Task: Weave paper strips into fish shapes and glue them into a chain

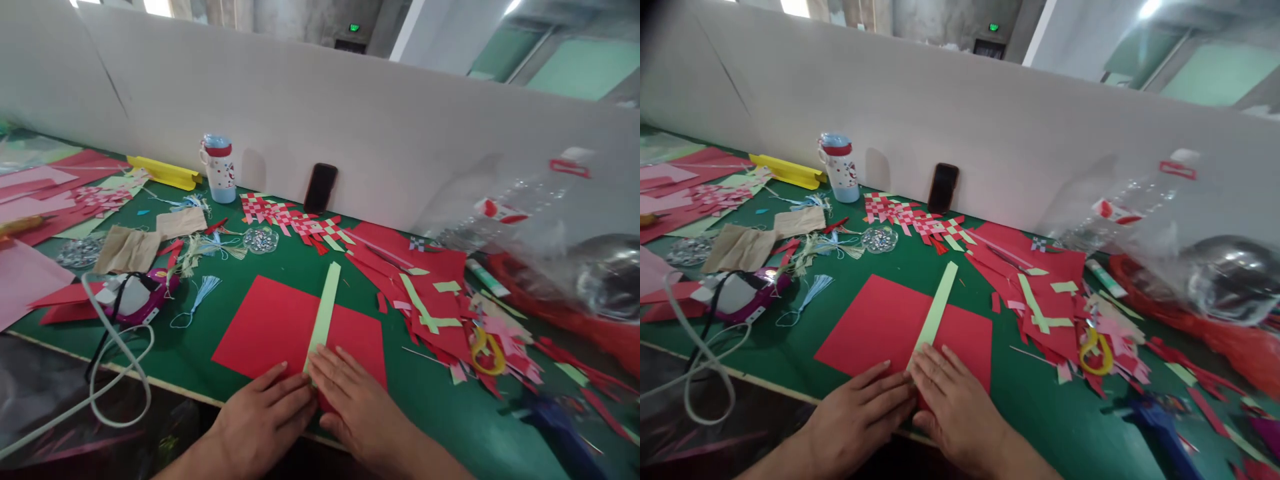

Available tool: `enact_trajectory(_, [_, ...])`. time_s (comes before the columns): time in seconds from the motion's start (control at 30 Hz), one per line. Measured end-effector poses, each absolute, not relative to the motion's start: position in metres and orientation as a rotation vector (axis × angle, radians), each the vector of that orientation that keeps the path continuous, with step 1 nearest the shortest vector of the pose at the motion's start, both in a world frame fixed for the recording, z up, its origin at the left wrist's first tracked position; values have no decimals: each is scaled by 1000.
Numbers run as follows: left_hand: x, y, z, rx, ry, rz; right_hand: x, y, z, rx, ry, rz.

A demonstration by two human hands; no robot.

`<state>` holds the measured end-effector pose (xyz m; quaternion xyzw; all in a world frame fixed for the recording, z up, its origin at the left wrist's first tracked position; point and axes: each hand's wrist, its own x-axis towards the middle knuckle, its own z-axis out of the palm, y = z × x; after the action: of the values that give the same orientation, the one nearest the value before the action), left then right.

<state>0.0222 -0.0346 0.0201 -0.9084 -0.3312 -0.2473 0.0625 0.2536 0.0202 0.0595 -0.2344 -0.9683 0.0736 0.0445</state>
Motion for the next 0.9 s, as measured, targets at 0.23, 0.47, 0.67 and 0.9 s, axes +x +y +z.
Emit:
enact_trajectory(0.23, [20, -35, 31, -2805, -978, -654, 260, 71, 53, -878, -3024, 311])
enact_trajectory(0.47, [22, -35, 37, -2855, -993, -603, 257, 148, 56, -1251, -2957, 317])
enact_trajectory(0.67, [20, -37, 30, -2935, -1058, -577, 250, 188, 51, -1391, -2864, 265])
enact_trajectory(0.9, [18, -39, 29, -2855, -1032, -891, 244, 199, 54, -1354, -2814, 154])
